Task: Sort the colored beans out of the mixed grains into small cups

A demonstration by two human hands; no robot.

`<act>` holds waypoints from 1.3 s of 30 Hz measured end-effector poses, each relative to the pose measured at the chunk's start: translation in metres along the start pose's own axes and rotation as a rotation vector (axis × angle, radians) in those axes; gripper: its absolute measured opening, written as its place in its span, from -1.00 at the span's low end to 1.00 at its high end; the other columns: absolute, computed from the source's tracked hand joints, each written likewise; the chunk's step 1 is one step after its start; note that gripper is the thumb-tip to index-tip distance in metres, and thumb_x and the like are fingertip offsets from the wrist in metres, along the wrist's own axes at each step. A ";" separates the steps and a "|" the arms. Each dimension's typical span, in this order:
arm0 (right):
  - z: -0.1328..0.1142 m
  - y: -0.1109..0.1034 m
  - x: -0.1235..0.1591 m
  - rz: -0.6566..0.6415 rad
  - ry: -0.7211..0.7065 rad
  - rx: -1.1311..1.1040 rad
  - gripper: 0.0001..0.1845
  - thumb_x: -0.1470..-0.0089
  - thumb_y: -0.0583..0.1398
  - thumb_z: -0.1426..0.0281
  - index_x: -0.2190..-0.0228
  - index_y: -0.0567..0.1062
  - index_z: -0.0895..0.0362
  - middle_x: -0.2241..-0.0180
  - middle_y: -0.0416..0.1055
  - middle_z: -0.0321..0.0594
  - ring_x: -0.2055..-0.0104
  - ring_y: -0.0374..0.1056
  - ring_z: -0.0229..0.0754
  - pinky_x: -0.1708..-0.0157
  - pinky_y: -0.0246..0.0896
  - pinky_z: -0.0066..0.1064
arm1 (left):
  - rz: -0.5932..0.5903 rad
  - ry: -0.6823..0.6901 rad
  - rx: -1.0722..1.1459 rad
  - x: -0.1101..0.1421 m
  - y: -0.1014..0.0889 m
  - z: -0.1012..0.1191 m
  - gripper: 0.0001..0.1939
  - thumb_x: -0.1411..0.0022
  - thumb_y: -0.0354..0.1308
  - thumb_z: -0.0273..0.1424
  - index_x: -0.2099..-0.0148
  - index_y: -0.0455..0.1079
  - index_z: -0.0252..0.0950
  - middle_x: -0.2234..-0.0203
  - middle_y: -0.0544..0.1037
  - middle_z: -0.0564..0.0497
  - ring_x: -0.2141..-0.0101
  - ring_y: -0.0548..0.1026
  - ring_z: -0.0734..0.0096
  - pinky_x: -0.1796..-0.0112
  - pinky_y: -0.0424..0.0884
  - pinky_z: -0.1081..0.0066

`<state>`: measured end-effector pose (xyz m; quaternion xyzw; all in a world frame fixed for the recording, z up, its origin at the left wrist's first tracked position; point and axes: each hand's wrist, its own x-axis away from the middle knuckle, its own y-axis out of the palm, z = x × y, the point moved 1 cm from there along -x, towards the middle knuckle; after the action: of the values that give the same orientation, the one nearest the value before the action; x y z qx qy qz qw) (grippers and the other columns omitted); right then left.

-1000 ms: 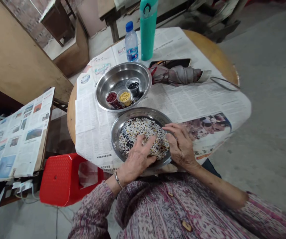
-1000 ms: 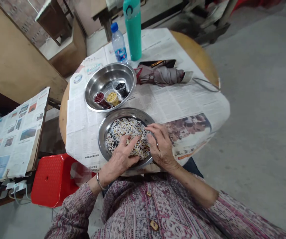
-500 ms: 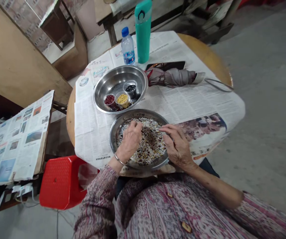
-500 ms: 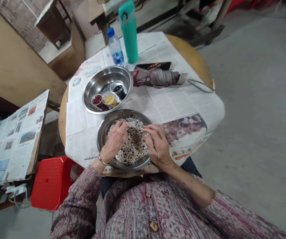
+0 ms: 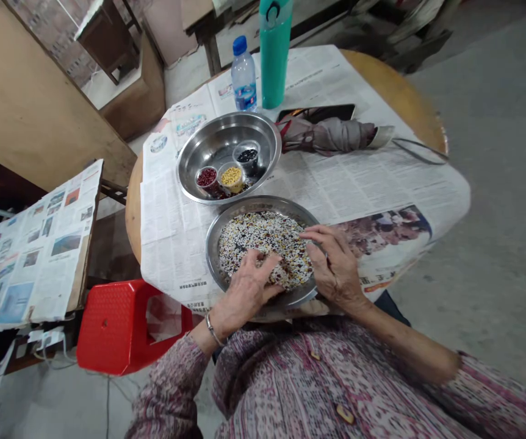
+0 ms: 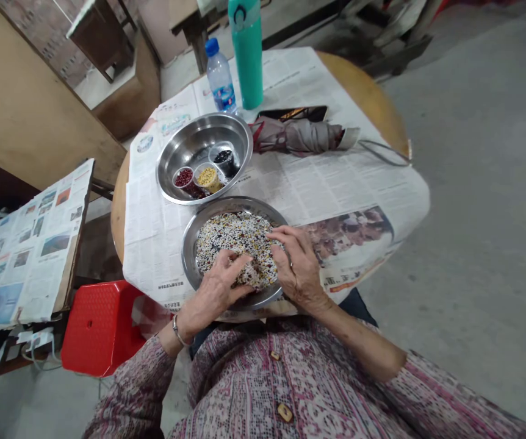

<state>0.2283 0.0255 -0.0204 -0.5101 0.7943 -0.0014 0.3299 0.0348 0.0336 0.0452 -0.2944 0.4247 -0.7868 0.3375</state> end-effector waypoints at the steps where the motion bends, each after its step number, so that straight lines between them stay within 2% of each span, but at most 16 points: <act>1: 0.000 0.000 0.000 -0.001 -0.004 0.001 -0.74 -0.34 0.10 0.33 0.05 0.54 0.00 0.04 0.49 -0.09 -0.06 0.42 0.01 -0.11 0.33 -0.01 | -0.007 0.046 -0.006 -0.005 0.003 0.003 -0.54 -0.39 0.23 -0.41 -0.27 0.26 -0.12 -0.11 0.31 -0.10 -0.10 0.42 0.18 -0.10 0.53 0.17; 3: 0.000 0.000 0.000 0.000 -0.013 0.002 -0.74 -0.34 0.10 0.34 0.05 0.54 0.01 0.04 0.49 -0.09 -0.06 0.42 0.01 -0.11 0.32 -0.02 | -0.038 0.118 -0.048 -0.020 0.009 0.006 -0.70 -0.43 0.10 -0.52 -0.16 0.35 -0.19 -0.04 0.36 -0.08 -0.03 0.45 0.24 -0.08 0.53 0.21; 6: -0.001 0.000 -0.001 0.001 -0.019 0.003 -0.75 -0.34 0.10 0.35 0.05 0.54 0.01 0.03 0.49 -0.08 -0.07 0.41 0.00 -0.12 0.32 -0.03 | -0.049 0.137 -0.129 -0.045 0.009 0.005 -0.78 -0.44 0.00 -0.57 -0.02 0.39 -0.27 0.08 0.42 -0.08 0.10 0.48 0.29 0.01 0.55 0.26; 10: -0.003 0.000 -0.002 0.002 -0.021 0.005 -0.75 -0.34 0.11 0.35 0.04 0.54 0.01 0.03 0.49 -0.09 -0.06 0.42 0.00 -0.11 0.32 -0.04 | 0.087 0.064 -0.193 -0.070 -0.007 -0.005 -0.73 -0.46 -0.07 -0.60 -0.03 0.39 -0.27 0.07 0.45 -0.08 0.09 0.49 0.30 0.04 0.53 0.31; 13: -0.003 0.000 -0.002 0.003 -0.009 0.003 -0.76 -0.33 0.11 0.35 0.06 0.55 0.00 0.04 0.49 -0.09 -0.06 0.42 0.00 -0.11 0.32 -0.03 | 0.247 -0.014 -0.211 -0.075 -0.021 -0.013 -0.81 -0.48 0.06 -0.45 -0.09 0.37 -0.22 -0.02 0.43 -0.08 -0.02 0.45 0.26 -0.05 0.49 0.28; 14: -0.003 0.000 -0.003 0.001 -0.003 0.000 -0.76 -0.33 0.11 0.35 0.06 0.55 0.00 0.04 0.48 -0.09 -0.06 0.42 0.00 -0.12 0.32 -0.03 | 0.286 -0.051 -0.228 -0.074 -0.025 -0.015 -0.76 -0.46 0.16 -0.36 -0.13 0.35 -0.21 -0.06 0.42 -0.09 -0.07 0.43 0.20 -0.08 0.48 0.23; 16: -0.003 0.000 -0.002 0.000 0.001 -0.004 -0.76 -0.33 0.12 0.35 0.07 0.55 0.01 0.04 0.48 -0.09 -0.06 0.42 0.00 -0.12 0.31 -0.04 | 0.307 -0.132 -0.273 -0.072 -0.029 -0.018 -0.46 -0.31 0.35 -0.17 -0.22 0.29 -0.21 -0.16 0.37 -0.14 -0.13 0.38 0.04 -0.10 0.47 0.09; 18: -0.003 0.000 -0.002 0.004 0.000 -0.006 -0.76 -0.33 0.12 0.35 0.07 0.55 0.01 0.04 0.48 -0.09 -0.06 0.42 -0.01 -0.12 0.31 -0.05 | 0.259 -0.179 -0.297 -0.069 -0.028 -0.021 -0.27 -0.19 0.44 -0.09 -0.27 0.26 -0.23 -0.19 0.34 -0.19 -0.15 0.36 -0.06 -0.09 0.46 0.02; 19: -0.003 0.000 -0.002 0.005 -0.001 -0.006 -0.77 -0.33 0.12 0.34 0.07 0.55 0.01 0.04 0.48 -0.09 -0.06 0.42 -0.01 -0.12 0.31 -0.05 | 0.232 -0.184 -0.291 -0.069 -0.026 -0.021 -0.29 -0.19 0.44 -0.11 -0.25 0.27 -0.24 -0.17 0.36 -0.19 -0.14 0.37 -0.05 -0.10 0.46 0.01; 21: -0.003 0.000 -0.002 0.005 -0.001 -0.005 -0.77 -0.33 0.12 0.34 0.07 0.55 0.00 0.04 0.48 -0.10 -0.06 0.42 -0.01 -0.12 0.31 -0.05 | 0.192 -0.154 -0.241 -0.068 -0.021 -0.021 -0.54 -0.30 0.36 -0.26 -0.16 0.35 -0.25 -0.06 0.42 -0.13 -0.09 0.41 0.06 -0.11 0.45 0.07; 23: -0.002 0.000 -0.002 0.001 0.007 0.000 -0.77 -0.33 0.12 0.33 0.08 0.55 -0.01 0.05 0.49 -0.11 -0.06 0.42 -0.01 -0.11 0.32 -0.04 | 0.171 -0.090 -0.165 -0.067 -0.015 -0.019 -0.78 -0.39 0.20 -0.47 -0.06 0.41 -0.26 0.05 0.46 -0.08 -0.02 0.46 0.18 -0.12 0.45 0.15; 26: -0.002 0.000 -0.002 -0.005 0.020 0.011 -0.77 -0.33 0.12 0.32 0.09 0.55 -0.02 0.06 0.50 -0.11 -0.05 0.43 0.01 -0.12 0.32 -0.01 | 0.156 -0.002 -0.073 -0.064 -0.007 -0.015 -0.75 -0.38 0.03 -0.62 0.01 0.43 -0.27 0.13 0.49 -0.06 0.06 0.49 0.26 -0.08 0.48 0.19; 30: -0.002 0.000 -0.002 -0.008 0.028 0.014 -0.76 -0.32 0.11 0.31 0.09 0.56 -0.01 0.05 0.50 -0.10 -0.06 0.43 0.02 -0.15 0.31 0.03 | 0.085 0.020 -0.029 -0.047 -0.003 -0.011 -0.75 -0.37 0.02 -0.63 0.06 0.43 -0.26 0.17 0.50 -0.05 0.10 0.51 0.27 -0.05 0.51 0.20; 33: -0.002 -0.001 -0.003 -0.014 0.023 0.008 -0.76 -0.32 0.11 0.31 0.09 0.56 0.00 0.05 0.50 -0.09 -0.05 0.43 0.02 -0.14 0.31 0.01 | -0.001 0.088 -0.005 -0.029 -0.002 -0.007 -0.76 -0.41 0.01 -0.60 0.02 0.42 -0.25 0.15 0.50 -0.04 0.06 0.51 0.29 -0.07 0.51 0.24; 36: -0.002 -0.001 -0.003 -0.011 0.013 0.004 -0.77 -0.32 0.11 0.32 0.11 0.56 0.01 0.06 0.49 -0.08 -0.04 0.43 0.01 -0.11 0.32 -0.01 | -0.049 0.209 -0.005 -0.018 -0.001 -0.001 -0.77 -0.45 0.03 -0.53 -0.07 0.41 -0.21 0.02 0.49 -0.05 -0.05 0.48 0.30 -0.16 0.46 0.24; 39: -0.001 0.000 -0.003 -0.001 -0.003 0.001 -0.77 -0.32 0.11 0.32 0.12 0.56 0.01 0.08 0.50 -0.08 -0.02 0.43 0.01 -0.09 0.33 -0.01 | -0.076 0.311 -0.095 -0.021 0.000 0.005 -0.75 -0.47 0.05 -0.49 -0.12 0.41 -0.21 -0.12 0.46 -0.08 -0.14 0.43 0.26 -0.23 0.40 0.17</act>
<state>0.2287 0.0276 -0.0174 -0.5104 0.7936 -0.0009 0.3313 0.0507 0.0476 0.0438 -0.2005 0.4973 -0.8140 0.2234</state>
